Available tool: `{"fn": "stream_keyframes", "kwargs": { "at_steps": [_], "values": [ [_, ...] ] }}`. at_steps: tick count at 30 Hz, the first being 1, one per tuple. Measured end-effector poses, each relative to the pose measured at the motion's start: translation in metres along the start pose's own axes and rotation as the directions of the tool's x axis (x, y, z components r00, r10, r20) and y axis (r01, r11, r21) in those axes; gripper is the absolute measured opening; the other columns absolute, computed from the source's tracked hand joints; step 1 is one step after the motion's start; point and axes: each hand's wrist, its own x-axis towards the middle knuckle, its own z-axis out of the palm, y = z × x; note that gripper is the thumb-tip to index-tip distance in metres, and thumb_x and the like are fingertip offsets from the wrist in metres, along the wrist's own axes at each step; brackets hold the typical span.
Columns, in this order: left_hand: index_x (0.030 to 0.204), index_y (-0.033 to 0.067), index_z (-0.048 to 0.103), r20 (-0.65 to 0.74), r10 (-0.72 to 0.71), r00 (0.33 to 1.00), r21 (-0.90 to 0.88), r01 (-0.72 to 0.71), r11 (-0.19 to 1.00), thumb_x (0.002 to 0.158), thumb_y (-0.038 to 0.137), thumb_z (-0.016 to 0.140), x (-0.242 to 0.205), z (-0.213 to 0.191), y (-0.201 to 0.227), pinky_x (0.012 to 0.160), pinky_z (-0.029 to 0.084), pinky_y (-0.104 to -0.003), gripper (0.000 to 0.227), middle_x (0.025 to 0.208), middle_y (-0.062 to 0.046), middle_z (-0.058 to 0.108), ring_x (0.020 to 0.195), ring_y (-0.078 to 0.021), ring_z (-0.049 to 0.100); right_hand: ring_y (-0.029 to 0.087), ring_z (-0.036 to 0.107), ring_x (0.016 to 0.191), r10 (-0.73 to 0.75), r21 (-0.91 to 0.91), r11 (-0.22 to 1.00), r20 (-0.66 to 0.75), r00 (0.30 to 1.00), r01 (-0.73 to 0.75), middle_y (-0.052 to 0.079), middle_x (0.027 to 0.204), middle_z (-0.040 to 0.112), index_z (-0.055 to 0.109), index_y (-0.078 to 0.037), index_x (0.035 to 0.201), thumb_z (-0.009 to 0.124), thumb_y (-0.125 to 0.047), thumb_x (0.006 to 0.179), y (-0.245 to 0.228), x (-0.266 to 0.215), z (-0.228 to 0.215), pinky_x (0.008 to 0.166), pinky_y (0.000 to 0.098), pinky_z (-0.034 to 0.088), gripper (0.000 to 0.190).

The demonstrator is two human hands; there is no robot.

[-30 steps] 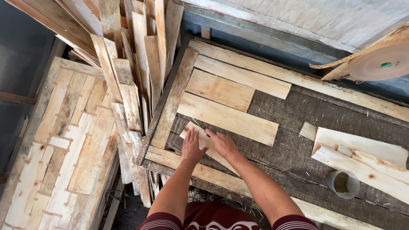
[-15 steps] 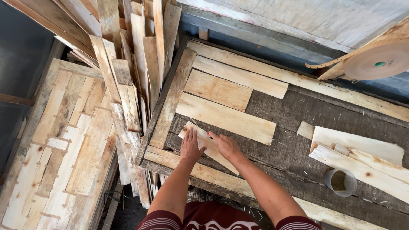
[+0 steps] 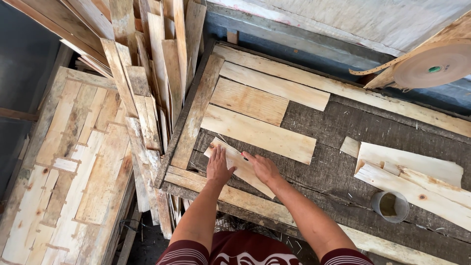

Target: Scoring and breaking thin wood strips with a utility knife to fit a pattern on a wooden surface.

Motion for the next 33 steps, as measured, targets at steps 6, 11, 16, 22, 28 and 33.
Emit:
{"fn": "stream_keyframes", "kwargs": {
  "at_steps": [6, 11, 16, 22, 28, 33],
  "values": [
    [0.158, 0.0018, 0.026, 0.015, -0.006, 1.0, 0.029, 0.005, 1.0, 0.082, 0.053, 0.08, 0.003, 0.003, -0.001, 0.126, 0.017, -0.036, 0.106, 0.169, -0.016, 0.017, 0.156, -0.0279, 0.016, 0.038, 0.07, 0.111, 0.048, -0.01, 0.999, 0.063, 0.997, -0.048, 0.019, 0.129, 0.067, 0.034, -0.042, 0.16, 0.04, 0.005, 0.099, -0.001, -0.015, -0.011, 0.103, 0.0468, 0.055, 0.077],
    [0.159, 0.0027, 0.027, 0.015, -0.017, 1.0, 0.02, 0.016, 1.0, 0.082, 0.053, 0.079, 0.002, 0.002, 0.001, 0.126, 0.018, -0.035, 0.105, 0.17, -0.015, 0.018, 0.157, -0.0275, 0.016, 0.04, 0.067, 0.117, 0.026, -0.006, 1.0, 0.029, 0.999, -0.026, 0.022, 0.138, 0.06, 0.034, -0.041, 0.159, 0.041, 0.0, 0.1, 0.008, -0.017, -0.004, 0.104, 0.0482, 0.054, 0.072],
    [0.158, 0.003, 0.027, 0.031, -0.015, 0.999, 0.035, 0.013, 0.999, 0.083, 0.053, 0.078, 0.001, 0.003, 0.001, 0.127, 0.017, -0.034, 0.104, 0.17, -0.015, 0.017, 0.157, -0.0269, 0.015, 0.042, 0.061, 0.124, 0.004, -0.007, 1.0, -0.03, 1.0, -0.005, 0.024, 0.151, 0.048, 0.035, -0.046, 0.156, 0.032, 0.008, 0.099, 0.032, -0.012, 0.028, 0.106, 0.052, 0.049, 0.079],
    [0.159, 0.0034, 0.026, 0.043, -0.031, 0.999, 0.032, 0.029, 0.999, 0.083, 0.052, 0.079, 0.002, 0.001, 0.002, 0.126, 0.017, -0.034, 0.105, 0.17, -0.014, 0.016, 0.157, -0.0261, 0.015, 0.042, 0.061, 0.127, 0.024, -0.037, 0.999, -0.003, 1.0, -0.024, 0.024, 0.152, 0.047, 0.032, -0.045, 0.158, 0.031, 0.005, 0.1, 0.036, -0.016, 0.029, 0.108, 0.0506, 0.05, 0.077],
    [0.159, 0.0044, 0.028, 0.018, -0.042, 0.999, -0.02, 0.043, 0.999, 0.082, 0.051, 0.08, 0.003, 0.005, 0.001, 0.126, 0.02, -0.035, 0.104, 0.17, -0.013, 0.018, 0.158, -0.0258, 0.016, 0.045, 0.061, 0.125, 0.013, -0.044, 0.999, -0.041, 0.999, -0.015, 0.03, 0.149, 0.049, 0.033, -0.041, 0.159, 0.035, 0.001, 0.102, 0.05, -0.03, 0.028, 0.108, 0.0517, 0.049, 0.072],
    [0.158, 0.005, 0.029, 0.003, -0.043, 0.999, -0.026, 0.043, 0.999, 0.081, 0.049, 0.082, 0.002, 0.005, 0.001, 0.124, 0.021, -0.037, 0.104, 0.17, -0.013, 0.017, 0.157, -0.0268, 0.016, 0.047, 0.062, 0.122, -0.004, 0.023, 1.0, -0.078, 0.997, 0.005, 0.031, 0.145, 0.05, 0.036, -0.04, 0.157, 0.039, -0.007, 0.102, 0.06, -0.035, 0.041, 0.106, 0.0524, 0.05, 0.064]
  ]
}}
